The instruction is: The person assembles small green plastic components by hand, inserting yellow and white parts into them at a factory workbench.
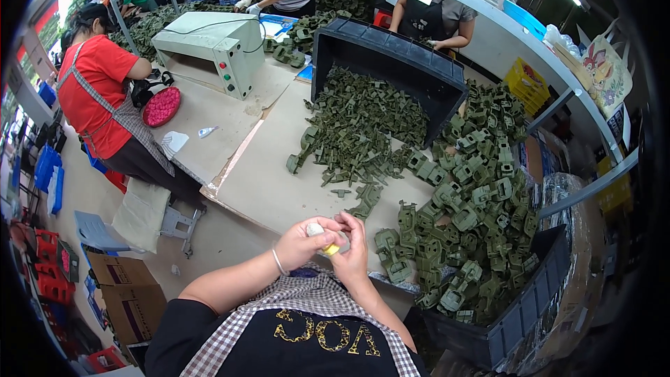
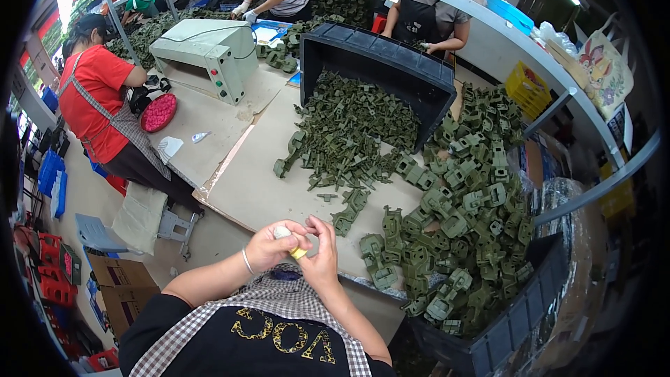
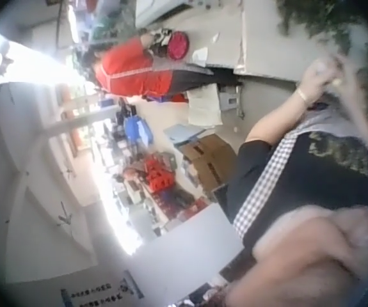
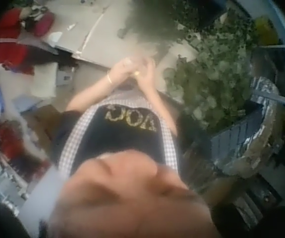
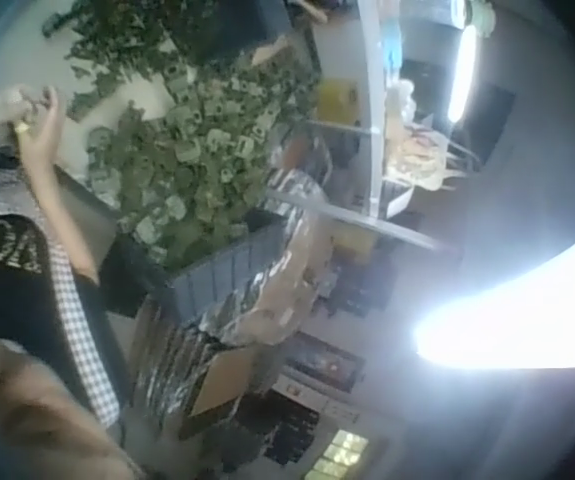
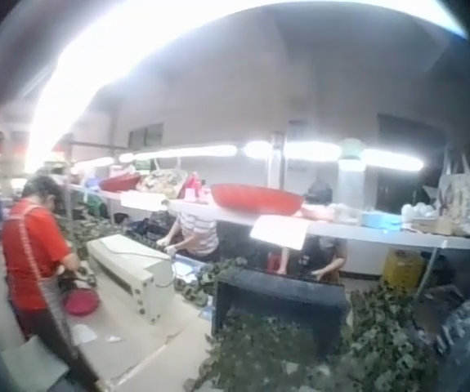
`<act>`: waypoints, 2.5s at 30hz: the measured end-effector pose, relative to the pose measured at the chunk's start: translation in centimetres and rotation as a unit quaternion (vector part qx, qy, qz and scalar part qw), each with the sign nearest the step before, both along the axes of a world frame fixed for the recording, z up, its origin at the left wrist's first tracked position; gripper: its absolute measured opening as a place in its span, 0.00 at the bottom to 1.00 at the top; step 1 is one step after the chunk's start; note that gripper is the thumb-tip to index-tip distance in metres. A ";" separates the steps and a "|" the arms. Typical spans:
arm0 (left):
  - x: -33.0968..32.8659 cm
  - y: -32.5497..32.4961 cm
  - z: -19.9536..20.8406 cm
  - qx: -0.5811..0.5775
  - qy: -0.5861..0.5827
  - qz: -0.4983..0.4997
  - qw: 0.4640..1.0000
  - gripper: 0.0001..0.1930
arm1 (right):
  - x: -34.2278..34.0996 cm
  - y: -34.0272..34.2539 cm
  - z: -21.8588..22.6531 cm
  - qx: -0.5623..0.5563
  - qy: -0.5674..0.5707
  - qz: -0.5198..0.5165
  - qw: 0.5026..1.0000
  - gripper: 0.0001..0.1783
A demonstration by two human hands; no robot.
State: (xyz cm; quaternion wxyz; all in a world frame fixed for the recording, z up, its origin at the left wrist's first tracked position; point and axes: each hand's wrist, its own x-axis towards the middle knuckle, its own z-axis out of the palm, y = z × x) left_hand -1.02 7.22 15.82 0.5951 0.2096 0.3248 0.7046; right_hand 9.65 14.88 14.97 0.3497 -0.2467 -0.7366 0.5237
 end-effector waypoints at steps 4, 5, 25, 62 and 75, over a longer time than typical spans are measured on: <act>2.7 1.0 0.2 0.045 -0.022 0.075 0.996 0.06 | -0.4 -0.2 -0.1 0.137 0.040 -0.030 0.989 0.28; 3.3 1.1 0.4 0.026 -0.006 0.093 0.995 0.06 | -0.3 0.1 0.0 0.191 0.058 -0.057 0.978 0.27; 0.2 0.1 0.2 0.017 0.671 0.215 0.709 0.06 | -0.8 1.9 -1.6 0.075 -0.093 -0.111 0.987 0.36; 0.5 0.2 1.0 0.040 0.828 0.204 0.521 0.09 | -0.2 1.6 -1.3 0.231 -0.126 -0.068 0.962 0.39; 0.8 1.2 -0.8 -0.046 0.409 0.192 0.891 0.10 | 1.3 1.1 -2.6 0.050 -0.070 -0.027 0.996 0.34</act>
